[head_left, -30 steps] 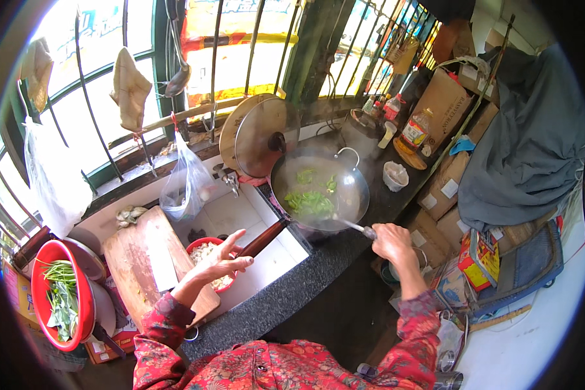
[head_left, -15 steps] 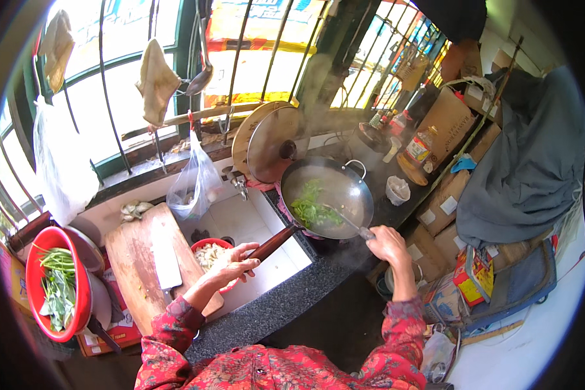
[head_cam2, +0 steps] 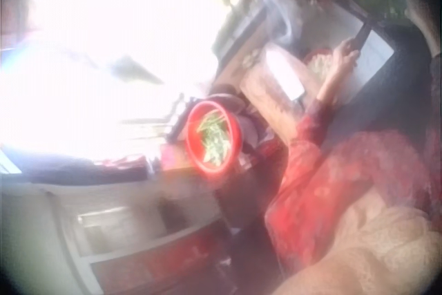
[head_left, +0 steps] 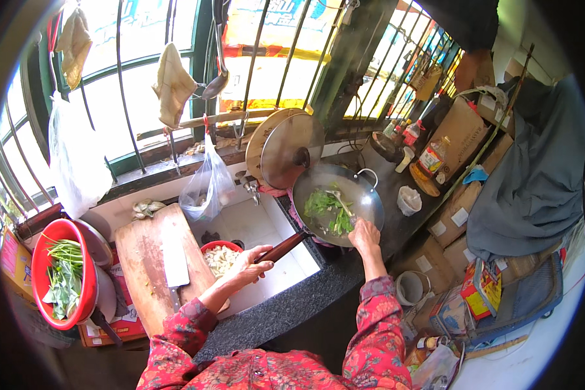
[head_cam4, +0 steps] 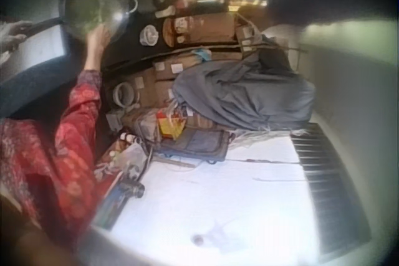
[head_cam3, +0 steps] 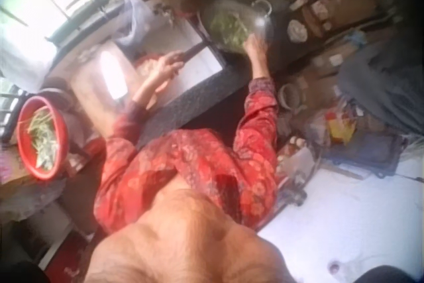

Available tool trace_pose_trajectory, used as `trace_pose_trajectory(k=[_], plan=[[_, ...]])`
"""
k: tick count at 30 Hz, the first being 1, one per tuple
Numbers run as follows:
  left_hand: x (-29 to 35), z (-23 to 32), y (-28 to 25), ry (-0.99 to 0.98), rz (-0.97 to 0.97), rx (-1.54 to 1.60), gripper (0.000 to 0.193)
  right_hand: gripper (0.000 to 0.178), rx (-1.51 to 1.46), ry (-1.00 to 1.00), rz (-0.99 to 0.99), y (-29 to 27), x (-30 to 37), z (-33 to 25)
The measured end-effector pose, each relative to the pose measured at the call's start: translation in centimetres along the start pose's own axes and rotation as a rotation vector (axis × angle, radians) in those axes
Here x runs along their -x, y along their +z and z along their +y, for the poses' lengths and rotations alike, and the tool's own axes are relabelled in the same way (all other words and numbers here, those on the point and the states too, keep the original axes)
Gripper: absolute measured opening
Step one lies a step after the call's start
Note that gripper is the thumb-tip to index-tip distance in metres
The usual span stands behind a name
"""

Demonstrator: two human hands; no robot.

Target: The person slices green bell peppers on a wooden cutting board, then transfers them into a hot wok. They stir-fry the peppers, add chopped white vegetables, and continue stirring. The person briefly rinses a red bowl under running water and resumes stirring the vegetables in the wok.

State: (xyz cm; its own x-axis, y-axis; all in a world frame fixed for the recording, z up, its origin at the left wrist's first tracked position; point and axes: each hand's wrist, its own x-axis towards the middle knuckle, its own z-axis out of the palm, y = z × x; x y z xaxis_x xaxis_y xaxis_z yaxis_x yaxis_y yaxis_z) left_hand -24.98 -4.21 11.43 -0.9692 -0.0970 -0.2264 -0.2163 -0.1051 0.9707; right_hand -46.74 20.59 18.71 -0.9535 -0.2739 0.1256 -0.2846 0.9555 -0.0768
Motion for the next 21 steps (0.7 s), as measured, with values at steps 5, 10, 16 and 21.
trace_pose_trajectory(k=[5, 10, 16, 21], plan=[[-0.3, -0.4, 0.0, -0.01, 0.006, 0.027, 0.058, 0.024, 0.096, -0.055, -0.093, -6.1, 2.7, 2.9], [-0.3, -1.1, 0.1, -0.006, 0.011, 0.146, 0.061, 0.021, 0.243, 0.034, -0.266, -11.4, 6.2, 4.7], [4.4, 3.9, 1.9, 0.359, 0.485, -0.157, 0.057, 0.022, 0.099, 0.232, -0.075, -5.5, 3.7, 4.1], [14.0, 11.7, 5.6, 0.351, -0.926, 0.818, 0.081, 0.026, -0.032, 0.152, -0.05, -0.4, 0.6, 1.1]])
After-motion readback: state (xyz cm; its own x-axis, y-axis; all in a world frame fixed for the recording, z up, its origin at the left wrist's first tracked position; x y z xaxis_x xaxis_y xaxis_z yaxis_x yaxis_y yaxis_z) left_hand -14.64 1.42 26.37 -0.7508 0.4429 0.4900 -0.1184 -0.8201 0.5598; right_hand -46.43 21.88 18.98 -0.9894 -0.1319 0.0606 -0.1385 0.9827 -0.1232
